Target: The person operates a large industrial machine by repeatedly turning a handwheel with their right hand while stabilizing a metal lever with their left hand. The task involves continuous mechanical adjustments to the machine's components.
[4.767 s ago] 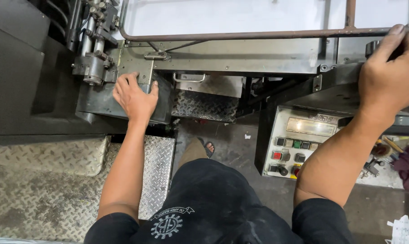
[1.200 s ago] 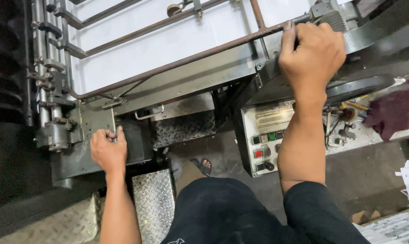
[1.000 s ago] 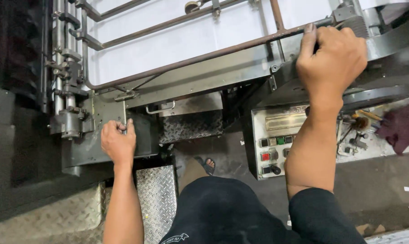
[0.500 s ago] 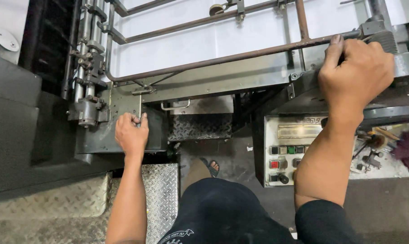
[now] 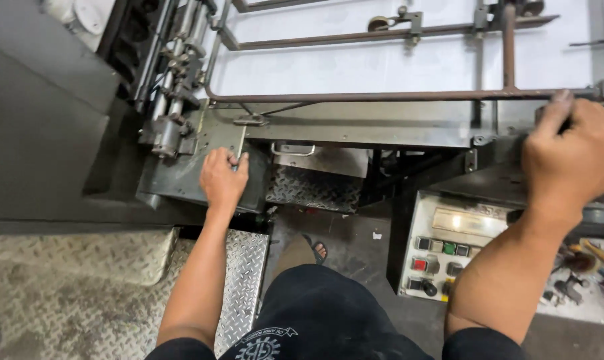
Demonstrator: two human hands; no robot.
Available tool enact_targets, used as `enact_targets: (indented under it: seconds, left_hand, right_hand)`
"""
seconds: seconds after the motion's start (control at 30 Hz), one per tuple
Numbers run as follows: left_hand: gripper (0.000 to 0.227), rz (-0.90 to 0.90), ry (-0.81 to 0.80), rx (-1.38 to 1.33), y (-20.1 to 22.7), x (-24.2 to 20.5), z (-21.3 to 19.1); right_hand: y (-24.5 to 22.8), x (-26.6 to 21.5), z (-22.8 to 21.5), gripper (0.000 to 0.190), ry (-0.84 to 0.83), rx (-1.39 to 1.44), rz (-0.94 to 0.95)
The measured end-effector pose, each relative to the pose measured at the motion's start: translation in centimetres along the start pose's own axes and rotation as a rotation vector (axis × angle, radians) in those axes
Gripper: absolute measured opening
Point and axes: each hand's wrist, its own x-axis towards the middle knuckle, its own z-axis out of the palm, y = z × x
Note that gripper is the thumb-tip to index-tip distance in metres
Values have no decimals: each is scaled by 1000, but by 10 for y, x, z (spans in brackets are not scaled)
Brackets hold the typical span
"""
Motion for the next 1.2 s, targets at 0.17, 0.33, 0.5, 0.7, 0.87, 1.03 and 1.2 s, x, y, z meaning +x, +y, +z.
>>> enact_targets:
  seconds: [0.17,0.33,0.5,0.7,0.87,1.03,1.2]
  left_hand:
    - [35,24,8,-22,2,0,-3]
    - [35,28,5,-37,4,0,-6]
    - [35,21,-1,-40,5,0,-6]
    - [34,3,-11,-56,6,0,-9]
    - [35,20,-18,-61,5,0,-6]
    - [35,23,-15,-44,4,0,-5]
    - [35,18,-13,-47,5,0,-5]
  right_hand:
    - [-10,2,-1,31,-78,163,133]
    - [-21,10,-13,33,-122,212,226]
    - [-32,18,-25,38,-156,222,237]
    - [-31,14,-17,42,-172,272,268]
    - [-29,14,-16,49,-218,222,367]
    - [-25,13,-15,38,-144,355,253]
    - [-13,6,-5,35,-147,289,204]
